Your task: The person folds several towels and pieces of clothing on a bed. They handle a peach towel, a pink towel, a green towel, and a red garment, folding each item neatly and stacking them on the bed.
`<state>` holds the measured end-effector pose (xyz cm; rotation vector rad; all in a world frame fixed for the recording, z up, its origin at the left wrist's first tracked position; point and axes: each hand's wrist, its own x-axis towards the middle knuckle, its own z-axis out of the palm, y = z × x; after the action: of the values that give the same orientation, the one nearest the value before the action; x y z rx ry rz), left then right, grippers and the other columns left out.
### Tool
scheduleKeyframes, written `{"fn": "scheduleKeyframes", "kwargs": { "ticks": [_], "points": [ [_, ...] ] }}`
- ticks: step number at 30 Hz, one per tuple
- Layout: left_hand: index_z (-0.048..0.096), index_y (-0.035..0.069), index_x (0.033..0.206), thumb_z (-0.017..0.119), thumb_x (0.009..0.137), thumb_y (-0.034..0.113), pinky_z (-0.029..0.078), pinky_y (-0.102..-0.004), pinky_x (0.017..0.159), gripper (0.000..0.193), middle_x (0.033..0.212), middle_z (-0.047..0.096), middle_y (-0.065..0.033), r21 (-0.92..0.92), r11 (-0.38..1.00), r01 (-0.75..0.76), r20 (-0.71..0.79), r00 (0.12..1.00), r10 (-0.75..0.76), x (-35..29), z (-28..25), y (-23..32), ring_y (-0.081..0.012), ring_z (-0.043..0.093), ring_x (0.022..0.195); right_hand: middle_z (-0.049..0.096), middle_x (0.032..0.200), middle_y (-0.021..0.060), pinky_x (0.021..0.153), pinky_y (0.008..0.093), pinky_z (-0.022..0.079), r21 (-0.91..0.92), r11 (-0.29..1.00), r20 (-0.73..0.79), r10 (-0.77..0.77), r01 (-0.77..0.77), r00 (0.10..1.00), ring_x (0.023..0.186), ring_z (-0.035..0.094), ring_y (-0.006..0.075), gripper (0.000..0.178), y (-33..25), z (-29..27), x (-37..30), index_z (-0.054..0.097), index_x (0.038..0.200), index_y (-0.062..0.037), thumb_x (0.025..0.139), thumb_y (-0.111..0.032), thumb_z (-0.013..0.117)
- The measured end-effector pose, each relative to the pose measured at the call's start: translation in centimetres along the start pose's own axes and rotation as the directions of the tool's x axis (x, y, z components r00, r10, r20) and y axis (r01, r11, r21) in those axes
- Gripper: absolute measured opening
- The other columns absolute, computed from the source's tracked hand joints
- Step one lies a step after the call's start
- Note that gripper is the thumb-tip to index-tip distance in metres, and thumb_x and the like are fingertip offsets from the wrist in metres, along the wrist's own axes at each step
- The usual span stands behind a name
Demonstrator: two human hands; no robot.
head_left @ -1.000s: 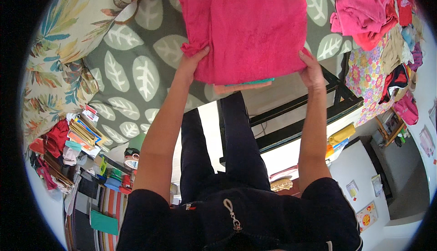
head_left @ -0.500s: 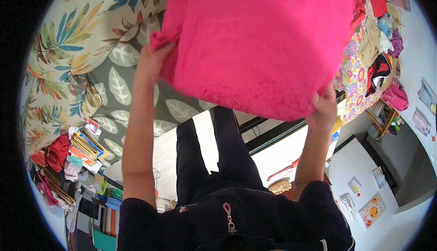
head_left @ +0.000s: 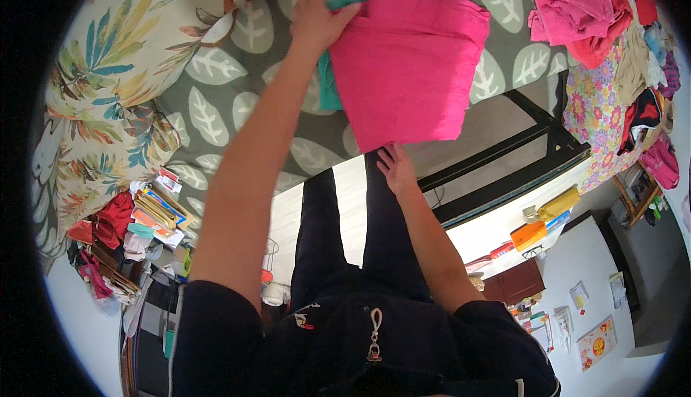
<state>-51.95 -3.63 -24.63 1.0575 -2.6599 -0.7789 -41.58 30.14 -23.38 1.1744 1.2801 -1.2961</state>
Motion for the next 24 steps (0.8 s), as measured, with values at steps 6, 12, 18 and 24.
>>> {"fn": "scheduleKeyframes", "kwargs": {
  "ticks": [6,12,18,24],
  "points": [
    [0.023,-0.007,0.130,0.076,0.063,0.037,0.034,-0.0338,0.096,0.096,0.126,0.040,-0.0218,-0.610,0.369,0.701,0.443,0.689,-0.574,-11.2,-0.7,0.8,-0.0280,0.041,0.116,0.046,0.103,0.0116,0.077,0.0295,0.039,-0.574,0.676,-0.391,-0.722,0.463,0.570,0.091,0.044,0.0181,0.056,-6.4,-3.3,-0.5,0.042,0.110,0.0024,0.076,-0.033,0.068],
    [0.041,0.001,0.121,0.077,0.064,0.019,0.039,-0.0347,0.091,0.070,0.114,0.052,-0.0128,-0.646,0.150,0.749,0.693,0.657,-0.297,-11.0,-0.2,3.6,-0.0235,0.050,0.105,0.045,0.116,0.0162,0.088,0.0331,0.037,-0.577,0.473,0.025,-0.804,0.665,0.594,0.098,0.048,0.0236,0.069,-15.9,-0.8,2.3,0.033,0.124,0.0074,0.078,-0.032,0.065],
    [0.048,0.001,0.114,0.074,0.065,0.012,0.044,-0.0349,0.085,0.056,0.107,0.057,-0.0113,-0.577,-0.090,0.812,0.799,0.538,-0.269,-10.3,0.2,5.0,-0.0226,0.055,0.096,0.041,0.125,0.0177,0.093,0.0320,0.035,-0.431,0.560,0.308,-0.646,0.708,0.699,0.111,0.044,0.0230,0.070,-17.1,1.9,4.5,0.029,0.128,0.0050,0.082,-0.040,0.057],
    [0.048,0.002,0.115,0.070,0.066,0.012,0.045,-0.0362,0.082,0.055,0.104,0.057,-0.0102,-0.560,-0.187,0.807,0.827,0.530,-0.185,-7.9,-9.4,12.0,-0.0234,0.056,0.094,0.039,0.130,0.0134,0.098,0.0361,0.034,-0.086,0.982,0.383,-0.122,0.166,0.916,0.116,0.042,0.0266,0.070,-19.7,0.0,-4.6,0.026,0.132,-0.0005,0.084,-0.046,0.051]
  ]
}}
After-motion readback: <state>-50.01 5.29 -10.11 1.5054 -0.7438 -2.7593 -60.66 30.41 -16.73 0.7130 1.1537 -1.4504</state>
